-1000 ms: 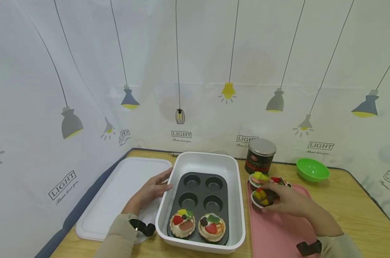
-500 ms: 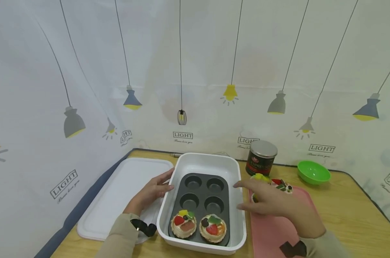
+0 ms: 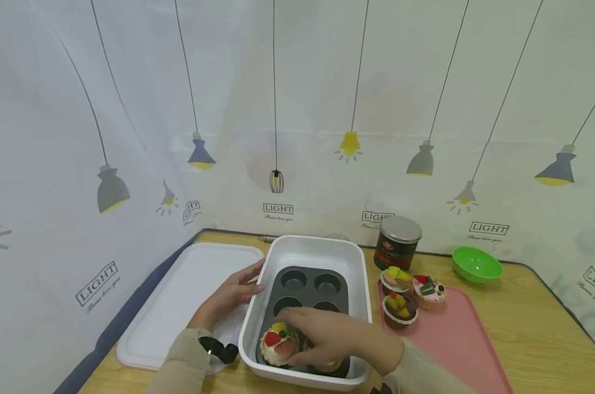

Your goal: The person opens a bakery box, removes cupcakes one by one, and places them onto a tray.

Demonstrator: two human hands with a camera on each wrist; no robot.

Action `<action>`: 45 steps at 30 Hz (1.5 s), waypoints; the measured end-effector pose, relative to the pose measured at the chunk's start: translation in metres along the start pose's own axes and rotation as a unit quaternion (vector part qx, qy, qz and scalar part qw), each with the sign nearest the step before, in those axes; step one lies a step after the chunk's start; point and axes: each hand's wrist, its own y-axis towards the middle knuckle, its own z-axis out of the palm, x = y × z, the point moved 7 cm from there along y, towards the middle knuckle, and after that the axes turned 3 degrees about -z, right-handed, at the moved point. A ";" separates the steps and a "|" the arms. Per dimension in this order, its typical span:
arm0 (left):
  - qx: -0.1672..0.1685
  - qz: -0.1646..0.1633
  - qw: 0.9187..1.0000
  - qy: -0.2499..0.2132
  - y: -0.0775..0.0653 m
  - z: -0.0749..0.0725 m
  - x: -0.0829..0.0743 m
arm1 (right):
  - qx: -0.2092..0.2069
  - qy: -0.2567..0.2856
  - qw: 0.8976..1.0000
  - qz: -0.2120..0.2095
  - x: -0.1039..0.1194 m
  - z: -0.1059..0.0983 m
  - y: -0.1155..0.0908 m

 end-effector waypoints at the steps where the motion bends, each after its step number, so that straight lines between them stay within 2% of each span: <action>1: 0.001 0.002 1.000 0.002 0.000 0.000 0.000 | 0.000 -0.011 1.000 0.005 0.001 0.004 0.002; 4: -0.002 0.001 1.000 0.001 0.000 0.000 -0.001 | -0.009 -0.053 0.998 0.017 0.003 0.011 0.006; 8: -0.005 0.000 1.000 -0.001 0.001 -0.001 -0.001 | -0.042 -0.102 0.993 0.027 0.004 0.016 0.008; 17: -0.001 -0.001 1.000 -0.011 0.002 -0.001 -0.001 | -0.074 -0.116 0.990 0.042 0.004 0.019 0.005; 24: -0.002 -0.001 1.000 -0.010 0.003 -0.001 -0.002 | -0.104 -0.132 0.986 0.010 0.009 0.015 0.002; 37: -0.013 -0.011 1.000 -0.009 0.001 -0.001 -0.002 | -0.130 -0.097 0.987 -0.006 0.010 0.013 0.000; 45: -0.012 -0.016 1.000 -0.006 0.001 -0.002 0.001 | -0.160 -0.036 0.986 -0.015 0.008 0.007 -0.003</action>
